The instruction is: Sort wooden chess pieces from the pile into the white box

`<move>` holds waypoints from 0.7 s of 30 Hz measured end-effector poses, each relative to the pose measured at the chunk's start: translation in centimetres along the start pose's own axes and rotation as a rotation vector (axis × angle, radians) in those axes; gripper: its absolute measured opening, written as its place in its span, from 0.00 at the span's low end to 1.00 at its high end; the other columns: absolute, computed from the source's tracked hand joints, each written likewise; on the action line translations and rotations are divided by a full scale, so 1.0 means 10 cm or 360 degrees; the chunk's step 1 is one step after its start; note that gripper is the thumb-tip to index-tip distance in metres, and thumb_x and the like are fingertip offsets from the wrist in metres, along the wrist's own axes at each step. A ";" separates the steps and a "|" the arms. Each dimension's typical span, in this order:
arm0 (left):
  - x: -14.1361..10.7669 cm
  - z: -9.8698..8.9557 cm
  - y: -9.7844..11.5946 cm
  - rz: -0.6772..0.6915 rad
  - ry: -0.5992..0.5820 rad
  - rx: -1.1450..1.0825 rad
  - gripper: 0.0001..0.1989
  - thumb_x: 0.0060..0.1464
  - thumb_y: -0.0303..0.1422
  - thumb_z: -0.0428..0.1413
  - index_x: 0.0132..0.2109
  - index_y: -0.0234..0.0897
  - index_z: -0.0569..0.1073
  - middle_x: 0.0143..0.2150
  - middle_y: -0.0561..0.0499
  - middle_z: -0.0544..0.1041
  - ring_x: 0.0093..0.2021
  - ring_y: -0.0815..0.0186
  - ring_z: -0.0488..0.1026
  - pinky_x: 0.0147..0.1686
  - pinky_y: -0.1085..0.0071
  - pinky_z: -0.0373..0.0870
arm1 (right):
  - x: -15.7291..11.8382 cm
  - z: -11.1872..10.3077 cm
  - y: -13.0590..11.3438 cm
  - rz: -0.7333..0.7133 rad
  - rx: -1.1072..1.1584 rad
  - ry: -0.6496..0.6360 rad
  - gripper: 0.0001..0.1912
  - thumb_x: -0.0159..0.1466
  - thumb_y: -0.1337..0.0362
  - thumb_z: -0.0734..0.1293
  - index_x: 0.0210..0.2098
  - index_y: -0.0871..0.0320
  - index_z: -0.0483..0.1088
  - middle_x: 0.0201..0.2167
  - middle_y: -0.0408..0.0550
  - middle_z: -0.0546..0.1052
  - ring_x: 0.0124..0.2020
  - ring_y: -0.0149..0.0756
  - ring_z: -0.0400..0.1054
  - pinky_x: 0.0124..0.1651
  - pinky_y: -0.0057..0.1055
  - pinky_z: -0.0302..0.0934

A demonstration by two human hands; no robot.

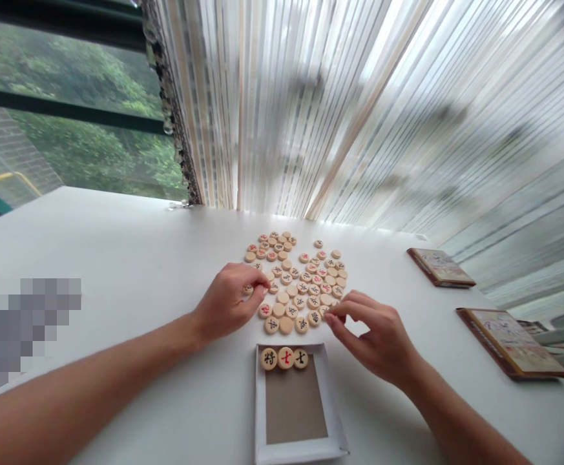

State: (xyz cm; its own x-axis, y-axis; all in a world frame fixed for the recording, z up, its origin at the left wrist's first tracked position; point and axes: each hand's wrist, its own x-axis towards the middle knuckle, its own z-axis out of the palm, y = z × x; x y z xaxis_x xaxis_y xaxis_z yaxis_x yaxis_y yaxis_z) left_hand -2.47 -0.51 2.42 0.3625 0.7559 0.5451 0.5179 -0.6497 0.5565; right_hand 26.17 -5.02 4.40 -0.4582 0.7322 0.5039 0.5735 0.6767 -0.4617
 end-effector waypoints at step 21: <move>-0.06 0.08 -0.13 0.0098 -0.0055 -0.0045 0.11 0.59 0.21 0.54 0.40 0.35 0.80 0.37 0.49 0.83 0.36 0.64 0.79 0.37 0.70 0.72 | 1.39 0.24 1.57 0.0758 -0.0699 -0.0411 0.18 0.74 0.57 0.70 0.60 0.57 0.72 0.60 0.55 0.76 0.54 0.46 0.75 0.55 0.48 0.74</move>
State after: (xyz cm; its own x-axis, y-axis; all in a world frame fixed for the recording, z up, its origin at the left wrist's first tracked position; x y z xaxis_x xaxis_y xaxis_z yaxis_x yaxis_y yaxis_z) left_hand -2.72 -0.06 0.89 0.4198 0.7164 0.5572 0.4720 -0.6967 0.5401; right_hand 27.17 15.93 2.44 -0.2042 0.9733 0.1049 0.9487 0.2231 -0.2239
